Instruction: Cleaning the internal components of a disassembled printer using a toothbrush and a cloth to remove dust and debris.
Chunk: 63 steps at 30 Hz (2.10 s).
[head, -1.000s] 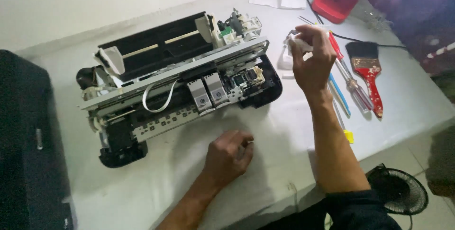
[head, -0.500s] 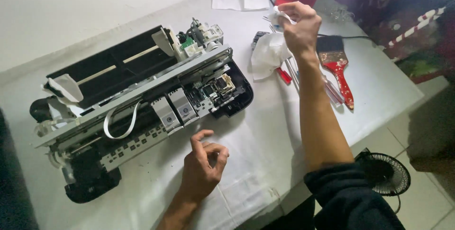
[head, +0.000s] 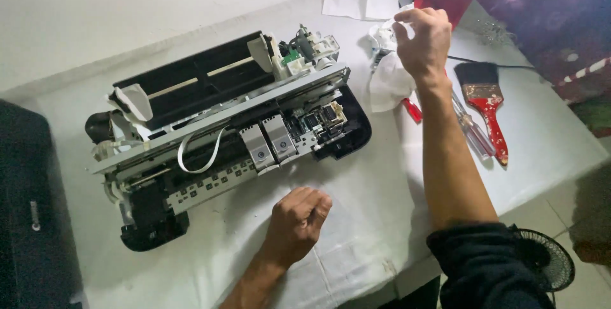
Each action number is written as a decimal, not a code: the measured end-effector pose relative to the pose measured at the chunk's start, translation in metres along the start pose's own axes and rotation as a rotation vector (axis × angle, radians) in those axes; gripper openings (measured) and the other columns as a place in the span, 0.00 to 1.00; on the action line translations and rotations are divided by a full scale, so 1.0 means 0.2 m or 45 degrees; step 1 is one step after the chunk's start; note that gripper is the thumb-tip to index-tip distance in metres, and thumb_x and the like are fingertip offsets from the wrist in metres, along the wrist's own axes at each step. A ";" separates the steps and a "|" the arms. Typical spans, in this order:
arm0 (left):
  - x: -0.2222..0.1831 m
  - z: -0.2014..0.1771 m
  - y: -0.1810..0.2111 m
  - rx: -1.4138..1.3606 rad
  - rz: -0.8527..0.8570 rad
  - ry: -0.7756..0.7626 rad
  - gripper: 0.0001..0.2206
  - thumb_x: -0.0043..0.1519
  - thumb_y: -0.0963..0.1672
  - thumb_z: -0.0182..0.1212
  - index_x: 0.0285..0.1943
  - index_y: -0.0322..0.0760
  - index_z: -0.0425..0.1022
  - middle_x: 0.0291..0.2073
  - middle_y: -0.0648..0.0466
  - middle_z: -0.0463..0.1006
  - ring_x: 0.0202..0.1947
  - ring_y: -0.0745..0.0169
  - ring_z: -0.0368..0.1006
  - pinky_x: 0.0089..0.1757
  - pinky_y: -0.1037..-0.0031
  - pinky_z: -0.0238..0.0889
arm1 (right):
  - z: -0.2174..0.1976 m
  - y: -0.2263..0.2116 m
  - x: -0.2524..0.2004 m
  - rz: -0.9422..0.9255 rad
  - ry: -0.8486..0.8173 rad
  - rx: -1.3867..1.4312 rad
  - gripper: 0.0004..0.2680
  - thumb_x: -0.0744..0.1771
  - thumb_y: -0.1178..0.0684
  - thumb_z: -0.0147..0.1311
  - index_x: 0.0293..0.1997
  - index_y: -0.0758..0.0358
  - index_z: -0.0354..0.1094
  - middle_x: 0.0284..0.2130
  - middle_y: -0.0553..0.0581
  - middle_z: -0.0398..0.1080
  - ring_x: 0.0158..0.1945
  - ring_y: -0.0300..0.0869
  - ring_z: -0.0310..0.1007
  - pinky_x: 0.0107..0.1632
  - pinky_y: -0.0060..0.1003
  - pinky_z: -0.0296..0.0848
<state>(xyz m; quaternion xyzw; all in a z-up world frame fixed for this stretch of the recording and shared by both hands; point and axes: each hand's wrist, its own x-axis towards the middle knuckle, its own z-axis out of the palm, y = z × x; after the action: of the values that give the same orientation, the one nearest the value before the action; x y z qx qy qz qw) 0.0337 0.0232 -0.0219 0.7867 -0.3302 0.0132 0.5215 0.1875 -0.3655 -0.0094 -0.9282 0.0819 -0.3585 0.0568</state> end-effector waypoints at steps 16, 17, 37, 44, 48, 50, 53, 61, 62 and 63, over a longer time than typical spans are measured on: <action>0.00 0.02 0.01 0.042 0.030 -0.027 0.03 0.61 0.42 0.59 0.37 0.37 0.75 0.27 0.55 0.78 0.25 0.61 0.71 0.31 0.71 0.65 | -0.29 -0.06 -0.22 0.256 -0.280 -0.047 0.04 0.63 0.60 0.69 0.39 0.58 0.82 0.27 0.55 0.79 0.24 0.40 0.72 0.32 0.38 0.75; 0.00 0.02 0.01 0.042 0.040 -0.032 0.03 0.62 0.42 0.59 0.37 0.37 0.75 0.27 0.55 0.78 0.25 0.61 0.70 0.31 0.70 0.65 | -0.28 -0.04 -0.21 0.128 -0.183 0.039 0.05 0.64 0.60 0.69 0.40 0.61 0.82 0.27 0.56 0.78 0.24 0.38 0.71 0.28 0.33 0.73; -0.02 0.01 -0.02 0.024 0.059 -0.063 0.04 0.60 0.41 0.60 0.36 0.34 0.76 0.27 0.52 0.79 0.26 0.56 0.72 0.34 0.68 0.67 | -0.24 -0.51 -0.21 -0.182 0.253 0.203 0.09 0.63 0.69 0.61 0.45 0.70 0.77 0.39 0.66 0.74 0.33 0.46 0.76 0.36 0.36 0.77; -0.02 0.00 -0.07 0.175 0.164 0.216 0.03 0.64 0.44 0.59 0.40 0.44 0.77 0.23 0.58 0.76 0.24 0.62 0.76 0.30 0.73 0.74 | -0.12 -0.41 -0.46 0.191 -0.161 0.417 0.07 0.67 0.58 0.59 0.47 0.57 0.80 0.36 0.61 0.78 0.35 0.51 0.79 0.33 0.41 0.77; -0.01 -0.04 -0.09 0.317 0.230 0.406 0.03 0.63 0.43 0.59 0.42 0.45 0.77 0.25 0.60 0.75 0.23 0.66 0.74 0.29 0.76 0.72 | -0.07 -0.37 -0.52 0.452 -0.672 0.342 0.07 0.68 0.43 0.55 0.44 0.44 0.80 0.30 0.56 0.78 0.39 0.56 0.79 0.40 0.50 0.77; 0.01 -0.05 -0.08 0.322 0.207 0.403 0.03 0.63 0.43 0.60 0.42 0.45 0.77 0.25 0.59 0.76 0.23 0.64 0.74 0.29 0.75 0.72 | -0.11 -0.41 -0.49 0.404 -0.668 0.372 0.07 0.68 0.46 0.55 0.44 0.47 0.81 0.30 0.60 0.78 0.40 0.59 0.79 0.41 0.53 0.76; 0.00 -0.04 -0.08 0.323 0.180 0.368 0.03 0.62 0.43 0.60 0.41 0.44 0.76 0.25 0.58 0.76 0.22 0.63 0.75 0.28 0.74 0.73 | -0.13 -0.44 -0.50 0.400 -0.657 0.424 0.07 0.67 0.49 0.54 0.43 0.48 0.81 0.29 0.63 0.77 0.41 0.62 0.78 0.42 0.54 0.75; 0.00 -0.02 -0.07 0.300 0.166 0.296 0.03 0.62 0.43 0.59 0.41 0.44 0.76 0.23 0.59 0.75 0.21 0.64 0.75 0.26 0.76 0.72 | -0.20 -0.47 -0.48 0.527 -0.770 0.448 0.08 0.66 0.45 0.55 0.39 0.48 0.81 0.24 0.61 0.77 0.37 0.57 0.80 0.43 0.52 0.74; 0.00 -0.02 -0.06 0.286 0.174 0.308 0.02 0.62 0.43 0.59 0.41 0.45 0.76 0.23 0.59 0.75 0.21 0.64 0.75 0.27 0.76 0.72 | -0.21 -0.48 -0.47 0.507 -0.800 0.417 0.09 0.67 0.44 0.54 0.39 0.49 0.81 0.26 0.63 0.77 0.39 0.61 0.78 0.43 0.55 0.74; 0.00 -0.03 -0.06 0.273 0.182 0.320 0.02 0.62 0.43 0.59 0.41 0.45 0.76 0.22 0.59 0.75 0.22 0.65 0.75 0.27 0.77 0.72 | -0.23 -0.48 -0.47 0.486 -0.829 0.385 0.10 0.67 0.43 0.53 0.40 0.51 0.81 0.28 0.65 0.77 0.41 0.64 0.77 0.43 0.57 0.73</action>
<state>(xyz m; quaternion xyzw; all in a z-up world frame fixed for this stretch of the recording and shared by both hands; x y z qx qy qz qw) 0.0410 0.0307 -0.0295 0.8044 -0.3143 0.1835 0.4696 0.0992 -0.2549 -0.0205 -0.9425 0.1767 -0.0368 0.2813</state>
